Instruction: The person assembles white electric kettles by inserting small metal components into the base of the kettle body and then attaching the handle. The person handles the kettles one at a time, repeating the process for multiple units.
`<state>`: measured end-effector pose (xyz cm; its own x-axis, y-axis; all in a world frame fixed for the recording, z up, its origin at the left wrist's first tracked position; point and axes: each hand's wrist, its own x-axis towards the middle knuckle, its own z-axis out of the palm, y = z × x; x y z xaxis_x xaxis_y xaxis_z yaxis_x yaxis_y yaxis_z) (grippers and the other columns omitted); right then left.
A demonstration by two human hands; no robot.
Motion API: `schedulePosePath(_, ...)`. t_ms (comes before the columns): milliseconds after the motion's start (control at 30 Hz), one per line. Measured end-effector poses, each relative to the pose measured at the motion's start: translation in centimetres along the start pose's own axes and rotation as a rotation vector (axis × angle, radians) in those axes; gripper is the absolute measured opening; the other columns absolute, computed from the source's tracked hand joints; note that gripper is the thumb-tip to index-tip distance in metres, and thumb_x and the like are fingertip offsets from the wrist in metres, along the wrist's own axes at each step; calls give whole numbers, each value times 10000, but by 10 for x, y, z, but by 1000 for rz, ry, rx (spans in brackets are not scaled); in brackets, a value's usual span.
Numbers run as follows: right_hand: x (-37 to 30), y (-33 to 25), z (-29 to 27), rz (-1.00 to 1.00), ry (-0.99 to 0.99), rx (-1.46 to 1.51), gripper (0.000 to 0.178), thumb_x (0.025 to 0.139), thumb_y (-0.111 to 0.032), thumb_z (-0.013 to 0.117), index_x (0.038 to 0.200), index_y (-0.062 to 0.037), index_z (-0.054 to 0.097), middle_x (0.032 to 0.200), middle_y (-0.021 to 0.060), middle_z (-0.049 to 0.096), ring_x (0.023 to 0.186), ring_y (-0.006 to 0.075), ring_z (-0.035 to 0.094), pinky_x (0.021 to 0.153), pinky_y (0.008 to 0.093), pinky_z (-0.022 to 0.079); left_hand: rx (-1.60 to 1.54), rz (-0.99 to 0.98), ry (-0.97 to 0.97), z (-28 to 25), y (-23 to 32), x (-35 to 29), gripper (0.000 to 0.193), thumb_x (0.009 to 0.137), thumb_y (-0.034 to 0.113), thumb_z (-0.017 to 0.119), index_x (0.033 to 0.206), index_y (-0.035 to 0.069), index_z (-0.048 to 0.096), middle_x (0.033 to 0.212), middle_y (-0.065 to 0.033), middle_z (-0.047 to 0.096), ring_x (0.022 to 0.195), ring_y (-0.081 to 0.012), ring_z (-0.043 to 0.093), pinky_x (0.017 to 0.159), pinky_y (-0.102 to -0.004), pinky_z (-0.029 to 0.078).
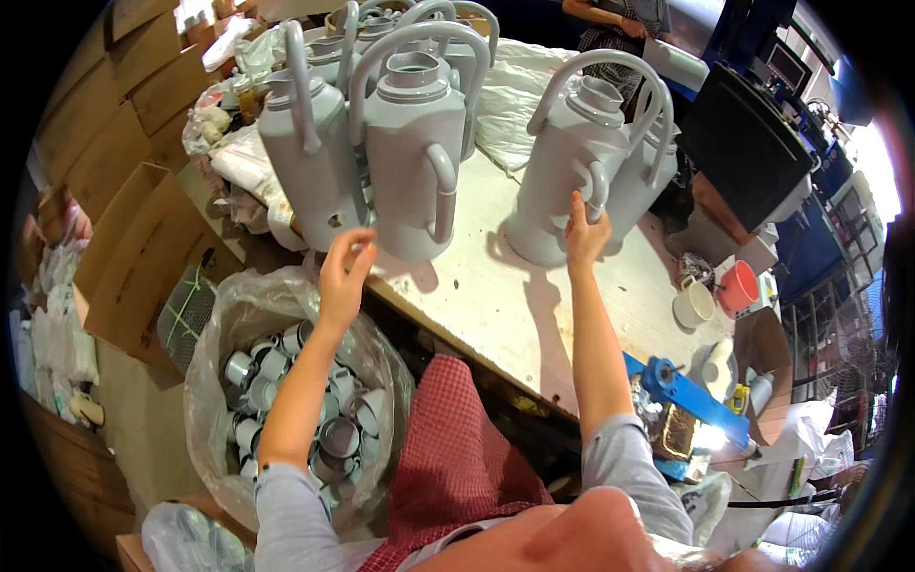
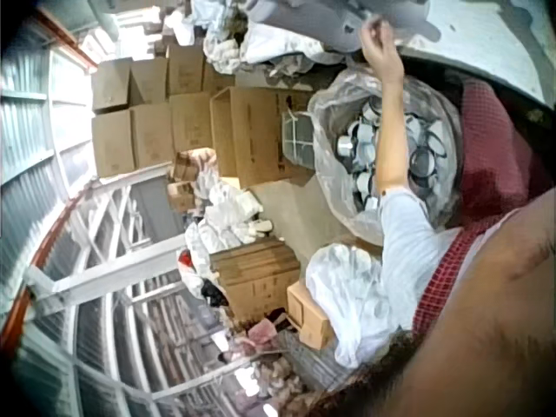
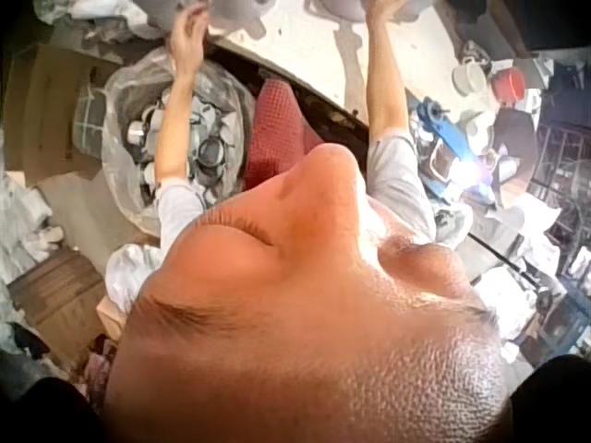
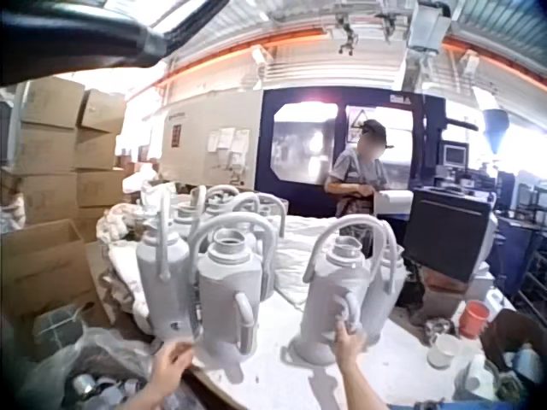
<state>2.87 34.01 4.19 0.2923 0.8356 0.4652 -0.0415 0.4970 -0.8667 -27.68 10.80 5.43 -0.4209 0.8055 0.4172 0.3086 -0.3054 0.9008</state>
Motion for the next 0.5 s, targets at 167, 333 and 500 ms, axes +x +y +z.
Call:
schedulePosePath(167,41,58,89,-56,-78,-165,381,833,-375,721,845,3,672,661,42,597,574,126,517,534,313,419,-91,-82,-15,4,-46,-1,257,944,179,584,1128,0,594,1129,-54,565,1017,-145,557,917,-289,436)
schedulePosePath(333,59,35,131,-374,-418,-409,516,790,-376,756,1089,7,585,1005,179,605,931,303,583,800,393,454,-117,-111,-83,13,-63,-22,222,935,126,581,1108,-14,590,1124,-57,561,1007,-138,550,921,-279,431)
schedulePosePath(500,163,-79,57,-1101,284,-829,539,723,-266,784,1173,-49,582,1137,132,617,1114,325,544,954,412,412,-166,-178,-81,-3,-67,-78,188,922,84,580,1081,-13,600,1095,-60,579,990,-143,574,910,-282,445)
